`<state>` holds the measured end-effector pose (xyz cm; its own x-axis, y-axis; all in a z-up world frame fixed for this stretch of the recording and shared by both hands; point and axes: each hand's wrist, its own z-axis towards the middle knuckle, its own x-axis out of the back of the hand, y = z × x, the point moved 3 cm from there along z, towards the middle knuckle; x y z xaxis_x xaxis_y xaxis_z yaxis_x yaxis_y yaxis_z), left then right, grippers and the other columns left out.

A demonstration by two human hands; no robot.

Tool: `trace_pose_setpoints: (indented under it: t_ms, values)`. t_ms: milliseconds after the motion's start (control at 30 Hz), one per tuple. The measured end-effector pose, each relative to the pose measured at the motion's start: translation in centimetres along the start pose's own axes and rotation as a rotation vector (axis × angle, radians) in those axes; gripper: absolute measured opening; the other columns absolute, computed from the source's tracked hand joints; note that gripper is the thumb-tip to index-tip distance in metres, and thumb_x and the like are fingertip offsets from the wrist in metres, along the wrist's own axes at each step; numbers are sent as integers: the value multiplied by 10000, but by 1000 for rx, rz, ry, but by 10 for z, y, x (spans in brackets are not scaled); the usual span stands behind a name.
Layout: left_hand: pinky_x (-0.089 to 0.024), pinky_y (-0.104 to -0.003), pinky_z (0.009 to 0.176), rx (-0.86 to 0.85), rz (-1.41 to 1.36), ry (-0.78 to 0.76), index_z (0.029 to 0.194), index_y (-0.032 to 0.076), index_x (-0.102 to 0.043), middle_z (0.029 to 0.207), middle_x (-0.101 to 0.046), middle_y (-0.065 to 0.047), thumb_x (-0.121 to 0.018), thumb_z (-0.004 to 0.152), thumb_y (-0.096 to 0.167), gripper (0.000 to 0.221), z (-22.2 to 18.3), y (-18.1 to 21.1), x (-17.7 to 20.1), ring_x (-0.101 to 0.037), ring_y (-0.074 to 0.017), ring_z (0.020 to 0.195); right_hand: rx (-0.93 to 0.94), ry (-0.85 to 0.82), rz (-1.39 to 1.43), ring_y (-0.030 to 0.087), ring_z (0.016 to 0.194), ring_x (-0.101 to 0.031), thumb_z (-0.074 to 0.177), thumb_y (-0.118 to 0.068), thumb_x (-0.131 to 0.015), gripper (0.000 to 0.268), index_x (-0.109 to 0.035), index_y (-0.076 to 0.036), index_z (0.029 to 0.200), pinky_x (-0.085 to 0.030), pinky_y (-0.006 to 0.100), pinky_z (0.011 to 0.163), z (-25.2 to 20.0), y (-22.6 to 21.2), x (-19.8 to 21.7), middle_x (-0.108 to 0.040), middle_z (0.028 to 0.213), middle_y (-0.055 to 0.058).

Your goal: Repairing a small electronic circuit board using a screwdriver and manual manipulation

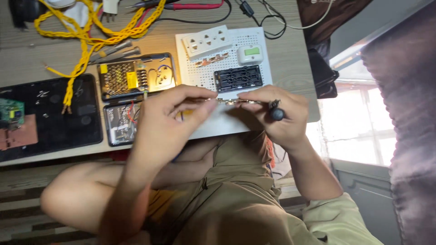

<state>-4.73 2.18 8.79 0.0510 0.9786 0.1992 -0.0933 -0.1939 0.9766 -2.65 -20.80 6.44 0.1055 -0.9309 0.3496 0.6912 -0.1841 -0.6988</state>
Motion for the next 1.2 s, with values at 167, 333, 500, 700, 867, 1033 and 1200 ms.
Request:
trace_pose_setpoints:
  t_ms: [167,333,500,700,867,1033,1200]
  values:
    - [-604,-338,1044,-499,175,107,1319,18,-743,1239,-797,-161,-979,908,132,487,-31,-8,-1,-779,-247,1119,-146,6,109,234,916,-842,1042,48,-783,109,-790,36,1150,-701,266,848,-11,-13,-23,-834,1056,199]
    - [-648,-321,917,-613,98,181,1129,-24,-807,1071,-838,-166,-922,941,-5,221,-34,-25,-1,-809,-255,956,-126,-18,99,222,904,-844,1062,42,-757,99,-795,0,1143,-661,256,820,-12,-16,-32,-842,1018,167]
    - [-693,-313,931,-623,115,229,1166,-19,-800,1089,-849,-184,-913,941,-71,256,-33,-29,-1,-846,-246,956,-73,61,64,225,889,-836,1041,-70,-810,91,-802,-32,1123,-663,277,816,-19,-5,-39,-845,1054,127]
    - [-655,-321,948,-565,132,279,1172,-20,-795,1112,-848,-159,-946,937,3,280,-29,-22,0,-832,-245,988,-48,69,22,260,902,-837,1056,-64,-787,94,-799,4,1121,-667,298,832,-14,-2,-36,-839,1051,168]
    - [-690,-332,913,-641,148,319,1129,-19,-793,1078,-845,-152,-953,916,-60,270,-29,-28,-2,-850,-273,966,-18,54,72,275,914,-846,1035,9,-798,101,-787,29,1134,-692,299,837,-14,0,-38,-835,1074,191]
    - [-701,-355,918,-685,160,352,1151,-18,-779,1080,-833,-188,-896,970,-84,225,-27,-30,-3,-838,-298,962,-59,63,111,252,929,-838,988,96,-847,174,-787,32,1139,-692,272,835,-15,6,-34,-833,1082,193]
    - [-690,-354,901,-770,229,313,1251,-16,-744,1122,-831,-202,-929,980,-51,330,-29,-30,-4,-835,-299,966,-72,8,127,288,1033,-848,1025,3,-815,132,-786,34,1150,-697,315,942,-10,7,-26,-829,1148,197]
